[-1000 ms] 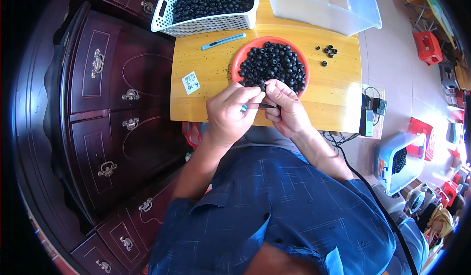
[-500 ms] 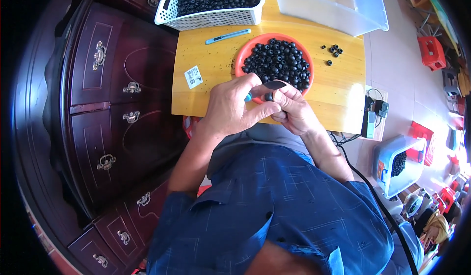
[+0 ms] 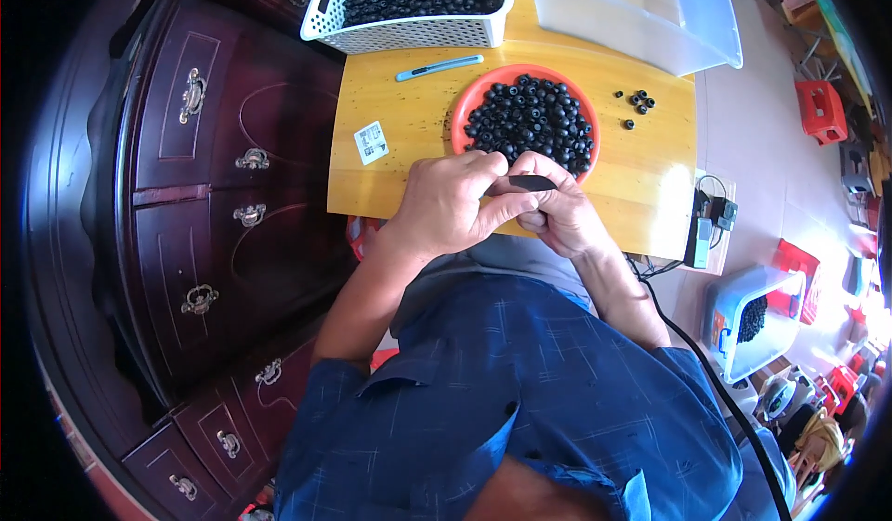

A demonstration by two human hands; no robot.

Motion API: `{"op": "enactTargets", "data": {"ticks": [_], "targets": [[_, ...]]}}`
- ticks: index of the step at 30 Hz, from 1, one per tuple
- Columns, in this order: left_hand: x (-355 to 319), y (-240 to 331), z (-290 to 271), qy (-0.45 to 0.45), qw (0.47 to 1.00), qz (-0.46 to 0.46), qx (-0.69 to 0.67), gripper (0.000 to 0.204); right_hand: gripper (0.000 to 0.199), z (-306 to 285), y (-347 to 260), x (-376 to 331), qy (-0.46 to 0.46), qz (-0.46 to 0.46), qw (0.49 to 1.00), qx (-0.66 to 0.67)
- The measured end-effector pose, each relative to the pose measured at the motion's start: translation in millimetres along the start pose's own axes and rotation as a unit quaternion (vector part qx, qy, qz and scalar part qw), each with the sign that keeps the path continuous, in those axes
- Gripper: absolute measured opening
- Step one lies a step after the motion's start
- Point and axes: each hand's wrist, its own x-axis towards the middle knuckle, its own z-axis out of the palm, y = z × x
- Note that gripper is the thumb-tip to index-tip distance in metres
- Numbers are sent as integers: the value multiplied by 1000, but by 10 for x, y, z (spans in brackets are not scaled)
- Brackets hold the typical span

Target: The person trims small black round parts with a small handheld blade.

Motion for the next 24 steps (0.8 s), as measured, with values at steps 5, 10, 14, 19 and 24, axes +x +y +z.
{"op": "enactTargets", "data": {"ticks": [5, 10, 14, 19, 24], "targets": [[-10, -33, 9, 5, 999, -28, -21, 43, 24, 74, -35, -2, 17, 15, 1000, -19], [96, -5, -85, -2, 999, -15, -39, 47, 38, 55, -20, -25, 41, 25, 998, -38], [102, 0, -118, -40, 998, -30, -32, 49, 35, 56, -12, -14, 36, 25, 999, -17], [57, -104, -27, -30, 998, -26, -41, 49, 23, 9, 22, 11, 58, 52, 996, 33], [56, -132, -27, -38, 998, -27, -35, 48, 16, 27, 31, 50, 70, 40, 996, 23]]}}
